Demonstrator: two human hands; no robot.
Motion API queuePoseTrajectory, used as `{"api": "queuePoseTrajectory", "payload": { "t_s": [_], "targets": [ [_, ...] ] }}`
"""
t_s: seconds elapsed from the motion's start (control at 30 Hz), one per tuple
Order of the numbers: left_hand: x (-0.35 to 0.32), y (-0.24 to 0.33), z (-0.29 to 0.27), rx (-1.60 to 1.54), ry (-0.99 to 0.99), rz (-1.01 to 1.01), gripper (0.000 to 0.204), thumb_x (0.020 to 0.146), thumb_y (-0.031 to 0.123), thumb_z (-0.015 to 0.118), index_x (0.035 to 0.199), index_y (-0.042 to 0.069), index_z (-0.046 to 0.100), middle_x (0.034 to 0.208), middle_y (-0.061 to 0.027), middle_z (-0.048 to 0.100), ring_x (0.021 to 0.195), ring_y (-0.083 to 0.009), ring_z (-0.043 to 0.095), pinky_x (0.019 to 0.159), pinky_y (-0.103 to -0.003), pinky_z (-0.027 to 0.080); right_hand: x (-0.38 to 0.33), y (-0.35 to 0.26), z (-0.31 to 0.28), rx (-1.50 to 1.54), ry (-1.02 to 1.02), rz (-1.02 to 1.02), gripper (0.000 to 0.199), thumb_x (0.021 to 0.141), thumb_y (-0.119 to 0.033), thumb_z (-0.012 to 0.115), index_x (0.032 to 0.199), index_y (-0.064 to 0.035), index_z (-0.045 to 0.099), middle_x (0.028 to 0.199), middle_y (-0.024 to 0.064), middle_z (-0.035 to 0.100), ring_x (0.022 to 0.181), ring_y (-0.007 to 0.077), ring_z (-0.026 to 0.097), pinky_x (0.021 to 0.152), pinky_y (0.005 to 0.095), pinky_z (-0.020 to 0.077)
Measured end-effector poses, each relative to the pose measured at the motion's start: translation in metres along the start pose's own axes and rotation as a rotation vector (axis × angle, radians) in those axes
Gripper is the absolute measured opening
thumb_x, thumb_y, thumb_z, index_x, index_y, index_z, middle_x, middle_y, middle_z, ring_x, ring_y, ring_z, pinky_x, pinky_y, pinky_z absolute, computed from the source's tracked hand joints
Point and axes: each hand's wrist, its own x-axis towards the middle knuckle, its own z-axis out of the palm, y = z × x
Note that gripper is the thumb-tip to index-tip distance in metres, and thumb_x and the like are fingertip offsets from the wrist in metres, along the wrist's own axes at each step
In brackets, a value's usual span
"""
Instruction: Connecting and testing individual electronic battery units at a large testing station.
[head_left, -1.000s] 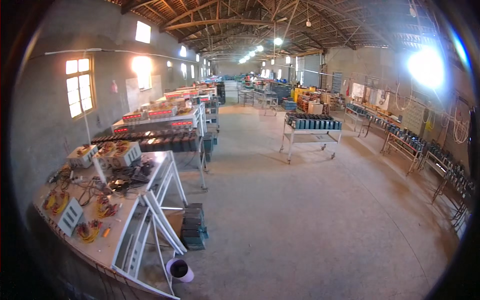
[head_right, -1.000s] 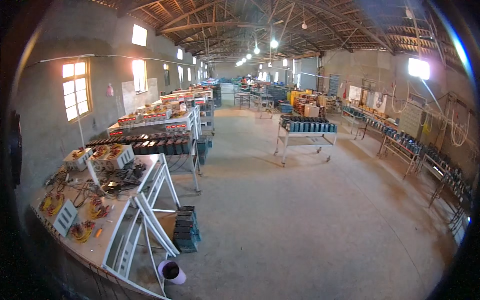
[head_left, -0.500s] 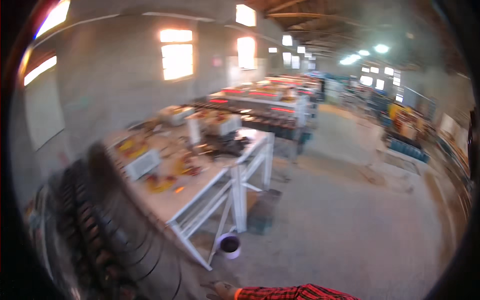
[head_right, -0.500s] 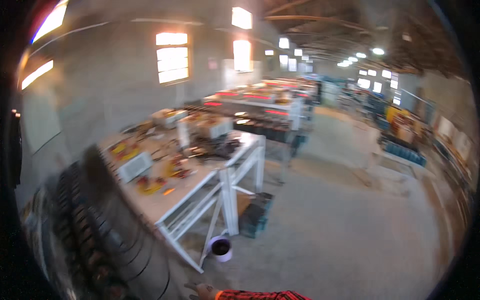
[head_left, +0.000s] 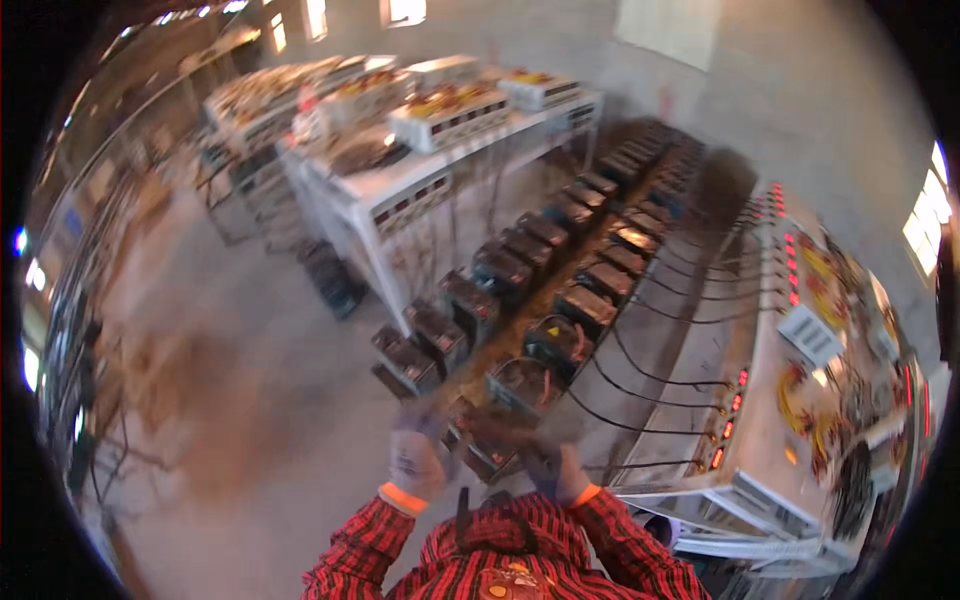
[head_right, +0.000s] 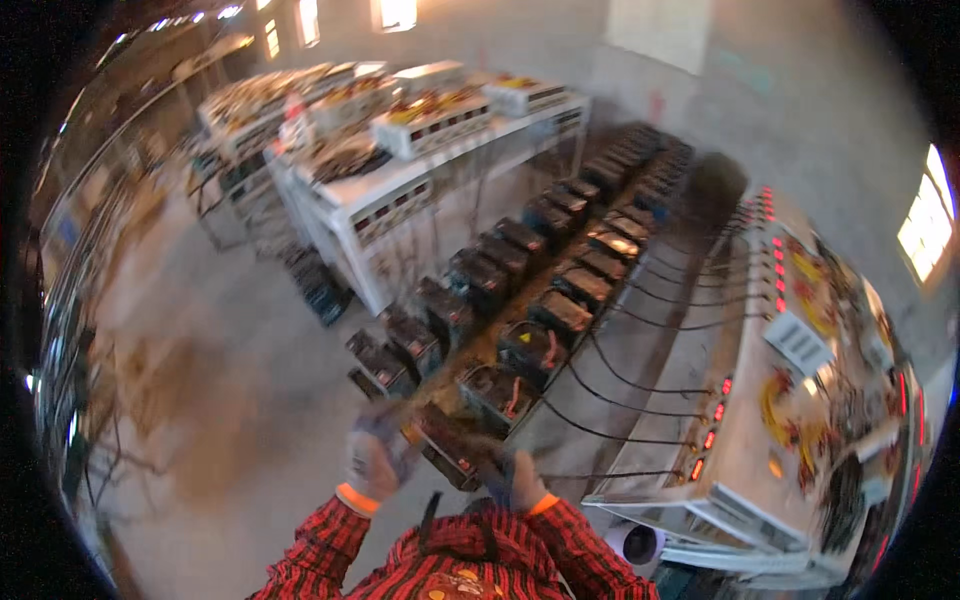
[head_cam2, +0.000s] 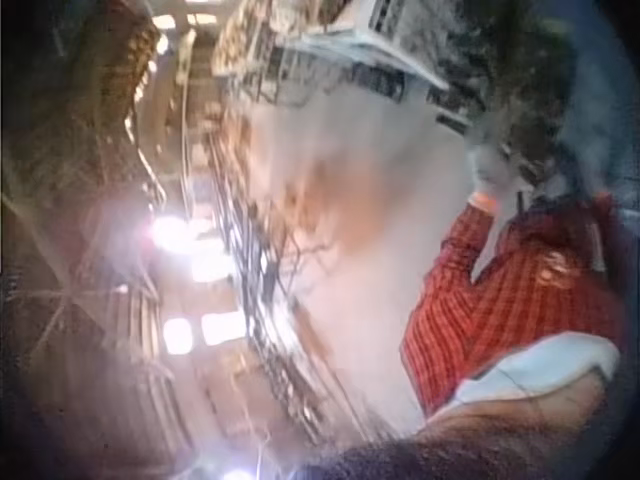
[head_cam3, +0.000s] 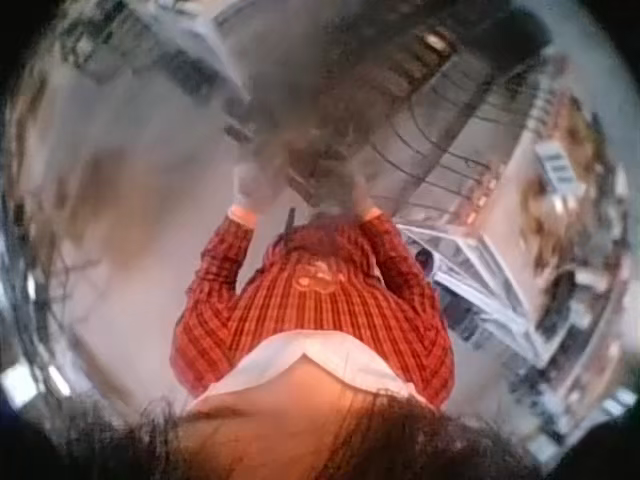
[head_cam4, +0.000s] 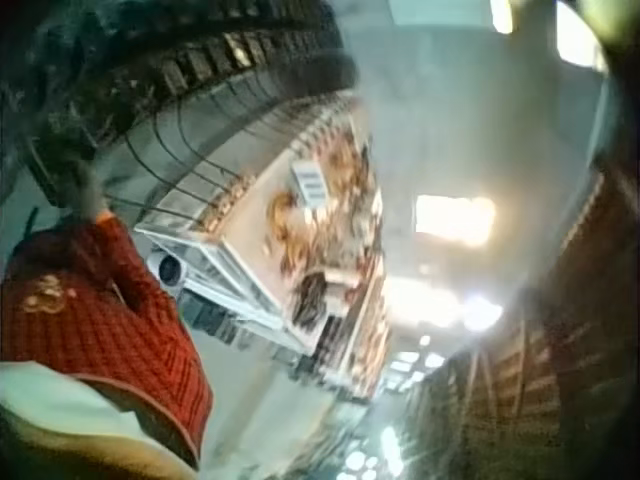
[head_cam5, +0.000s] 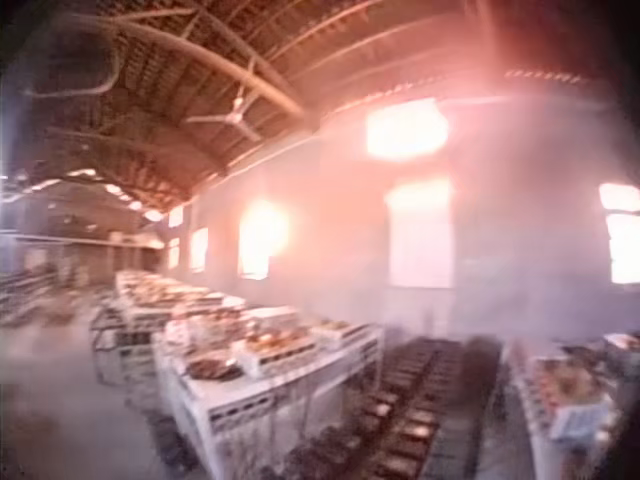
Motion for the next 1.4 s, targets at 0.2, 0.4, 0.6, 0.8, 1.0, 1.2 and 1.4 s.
{"api": "queuePoseTrajectory", "payload": {
  "t_s": [0.2, 0.4, 0.6, 0.8, 1.0, 1.2, 1.4],
  "targets": [
    [-0.03, -0.046, 0.029, -0.891, 0.331, -1.052, 0.048, 0.095, 0.023, 0.067, 0.135, -0.001, 0.056, 0.127, -0.0158, 0.065, 0.108, -0.0246, 0.064, 0.093, -0.034, 0.053, 0.119, 0.016, -0.037, 0.228, -0.374, 0.271, 0.037, 0.096, -0.015, 0.057, 0.13, -0.0014, 0.062, 0.087, 0.0008, 0.067, 0.07, 0.0098, 0.053, 0.063, 0.0227, 0.0435],
    [0.023, -0.017, 0.071, -1.273, 0.525, -1.266, 0.047, 0.098, 0.023, 0.064, 0.137, -0.001, 0.054, 0.118, -0.0158, 0.068, 0.099, -0.0224, 0.066, 0.084, -0.032, 0.055, 0.172, 0.008, -0.042, 0.43, -0.697, 0.13, 0.038, 0.096, -0.011, 0.056, 0.132, 0.0003, 0.06, 0.093, 0.0038, 0.067, 0.074, 0.0117, 0.056, 0.067, 0.0231, 0.0455],
    [0.058, 0.003, 0.077, -0.986, 0.497, -1.285, 0.046, 0.096, 0.019, 0.063, 0.137, -0.001, 0.056, 0.109, -0.0151, 0.07, 0.091, -0.02, 0.067, 0.079, -0.028, 0.055, 0.205, -0.001, -0.036, 0.286, -0.762, -0.207, 0.042, 0.091, -0.003, 0.059, 0.133, 0.0019, 0.059, 0.106, 0.0092, 0.072, 0.084, 0.0174, 0.064, 0.072, 0.0245, 0.0495],
    [0.021, 0.006, 0.082, -0.947, 0.539, -1.445, 0.044, 0.094, 0.016, 0.063, 0.135, -0.001, 0.057, 0.106, -0.0131, 0.069, 0.087, -0.0181, 0.066, 0.076, -0.026, 0.055, 0.224, 0.06, 0.017, 0.786, -0.834, -0.043, 0.041, 0.087, 0.001, 0.063, 0.128, -0.0003, 0.063, 0.108, 0.0114, 0.073, 0.085, 0.0174, 0.066, 0.075, 0.0276, 0.0524],
    [-0.036, 0.012, 0.101, -0.951, 0.916, -1.678, 0.037, 0.092, 0.009, 0.066, 0.127, 0.0, 0.061, 0.099, -0.012, 0.069, 0.081, -0.0158, 0.065, 0.069, -0.026, 0.055, 0.238, 0.078, 0.047, 0.387, -0.609, -0.249, 0.038, 0.088, 0.004, 0.064, 0.125, -0.0003, 0.065, 0.105, 0.0119, 0.073, 0.082, 0.0166, 0.067, 0.071, 0.0293, 0.0531],
    [-0.121, 0.035, 0.115, -0.647, 0.67, -1.618, 0.028, 0.09, 0.003, 0.067, 0.118, -0.002, 0.067, 0.097, -0.0116, 0.071, 0.083, -0.0154, 0.066, 0.071, -0.027, 0.054, 0.239, 0.115, 0.082, 0.056, -0.851, -0.276, 0.031, 0.088, 0.001, 0.062, 0.119, -0.0006, 0.066, 0.103, 0.0164, 0.073, 0.082, 0.0255, 0.069, 0.072, 0.0336, 0.0539],
    [-0.116, 0.05, 0.139, -0.274, 0.483, -1.465, 0.032, 0.089, 0.001, 0.065, 0.121, 0.001, 0.066, 0.1, -0.0125, 0.075, 0.082, -0.0227, 0.069, 0.072, -0.033, 0.054, 0.241, 0.154, 0.124, -0.377, -1.08, -0.495, 0.029, 0.085, -0.012, 0.063, 0.112, -0.0054, 0.068, 0.102, 0.0164, 0.073, 0.086, 0.0372, 0.067, 0.078, 0.0435, 0.054]
  ]
}}
